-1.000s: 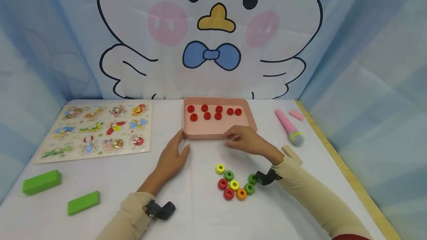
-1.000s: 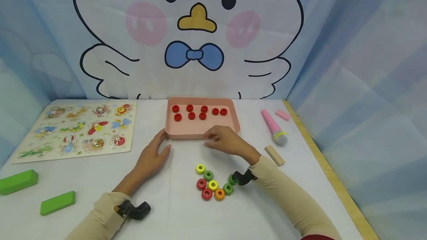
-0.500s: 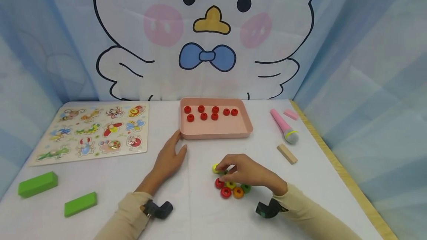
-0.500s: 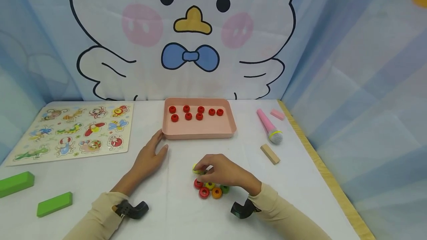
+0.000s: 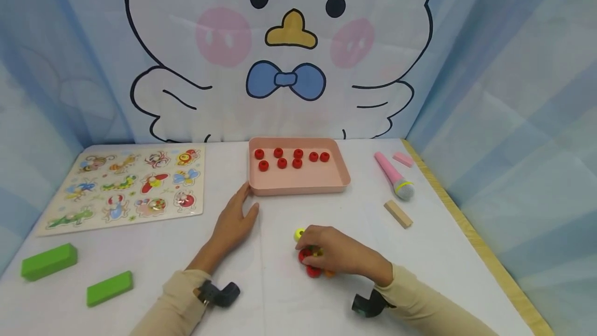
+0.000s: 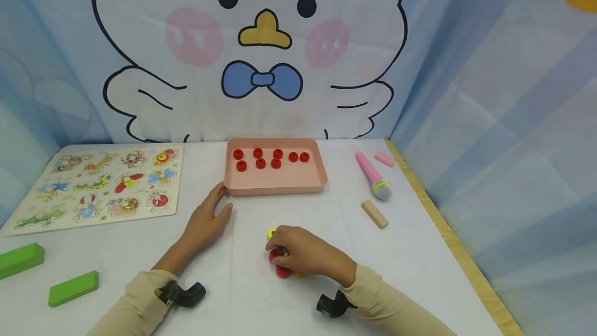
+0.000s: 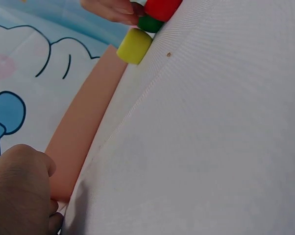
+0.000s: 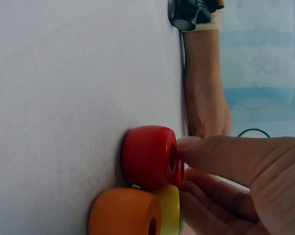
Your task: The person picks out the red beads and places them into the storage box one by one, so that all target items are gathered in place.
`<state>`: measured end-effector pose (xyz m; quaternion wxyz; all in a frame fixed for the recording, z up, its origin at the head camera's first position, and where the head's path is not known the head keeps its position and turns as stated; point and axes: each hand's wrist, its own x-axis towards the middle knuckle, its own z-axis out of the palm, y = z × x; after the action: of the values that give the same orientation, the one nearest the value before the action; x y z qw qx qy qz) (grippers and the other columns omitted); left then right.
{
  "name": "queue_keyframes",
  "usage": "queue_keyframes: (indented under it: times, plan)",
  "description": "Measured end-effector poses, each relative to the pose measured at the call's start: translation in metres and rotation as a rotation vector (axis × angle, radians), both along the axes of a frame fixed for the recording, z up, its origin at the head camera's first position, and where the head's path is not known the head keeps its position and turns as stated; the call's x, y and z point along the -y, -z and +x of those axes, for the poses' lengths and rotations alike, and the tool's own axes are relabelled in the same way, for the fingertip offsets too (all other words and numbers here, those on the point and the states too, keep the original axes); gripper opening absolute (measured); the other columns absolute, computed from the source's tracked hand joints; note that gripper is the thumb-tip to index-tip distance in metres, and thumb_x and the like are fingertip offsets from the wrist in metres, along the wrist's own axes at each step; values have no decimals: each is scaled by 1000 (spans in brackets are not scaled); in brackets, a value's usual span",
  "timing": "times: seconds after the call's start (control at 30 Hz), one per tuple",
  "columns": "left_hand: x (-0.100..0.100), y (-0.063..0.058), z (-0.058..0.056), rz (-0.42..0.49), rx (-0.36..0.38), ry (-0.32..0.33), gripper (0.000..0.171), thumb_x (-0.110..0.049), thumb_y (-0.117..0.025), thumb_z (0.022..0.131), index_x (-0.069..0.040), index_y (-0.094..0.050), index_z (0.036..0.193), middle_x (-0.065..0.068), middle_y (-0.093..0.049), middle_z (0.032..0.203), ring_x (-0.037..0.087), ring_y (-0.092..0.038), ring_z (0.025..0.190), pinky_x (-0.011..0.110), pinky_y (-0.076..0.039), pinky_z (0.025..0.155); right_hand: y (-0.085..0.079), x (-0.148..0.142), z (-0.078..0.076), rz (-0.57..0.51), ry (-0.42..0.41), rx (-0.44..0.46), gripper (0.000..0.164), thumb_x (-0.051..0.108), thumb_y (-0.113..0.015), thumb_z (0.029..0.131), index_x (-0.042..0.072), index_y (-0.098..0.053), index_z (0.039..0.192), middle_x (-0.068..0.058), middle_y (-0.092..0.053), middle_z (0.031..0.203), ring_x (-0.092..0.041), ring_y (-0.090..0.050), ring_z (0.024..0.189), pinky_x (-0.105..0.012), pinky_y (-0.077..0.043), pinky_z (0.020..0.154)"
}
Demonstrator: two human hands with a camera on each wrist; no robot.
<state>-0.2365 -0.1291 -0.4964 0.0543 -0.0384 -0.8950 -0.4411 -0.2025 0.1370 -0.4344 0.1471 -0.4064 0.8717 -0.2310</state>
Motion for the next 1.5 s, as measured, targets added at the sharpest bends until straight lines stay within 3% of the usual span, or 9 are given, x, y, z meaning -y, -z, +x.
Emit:
queue_keyframes:
  times: [0.4,0.73,1.13,1.3,1.5]
  plan:
    - [-2,-2,1,-5,-8,2,68,-28,-51,100,-9,-20,157,10,-33,156,28,-23,145,46,-19,118,-3,6,4,122,-34,-98,14,19,-75,89,16,-75,103,14,-61,97,-2,-54,91,-22,-50,91]
    - [-1,-2,0,-11,4,-8,68,-30,-50,100,-10,-19,157,9,-32,157,28,-23,146,46,-19,118,-5,10,3,158,-42,-109,15,20,-75,89,16,-75,104,13,-63,96,-2,-54,89,-22,-50,91]
    - [-1,-1,1,-5,-7,0,68,-29,-51,100,-10,-20,157,9,-33,157,28,-23,145,46,-19,118,-7,7,-2,83,-127,-95,9,16,-75,89,15,-75,97,14,-62,92,-2,-53,86,-20,-50,85]
    - [0,-1,1,-10,-16,1,68,-30,-50,100,-9,-20,157,9,-32,157,28,-23,146,46,-19,118,-20,5,-14,28,-107,-23,13,16,-74,90,13,-76,102,13,-62,96,-4,-56,88,-22,-52,85]
    - [-1,-2,1,-7,-3,-3,67,-30,-50,100,-9,-20,157,9,-32,157,28,-23,145,46,-19,118,-42,-2,-48,-61,-10,12,19,15,-74,89,10,-75,107,9,-64,99,-6,-62,92,-26,-56,84]
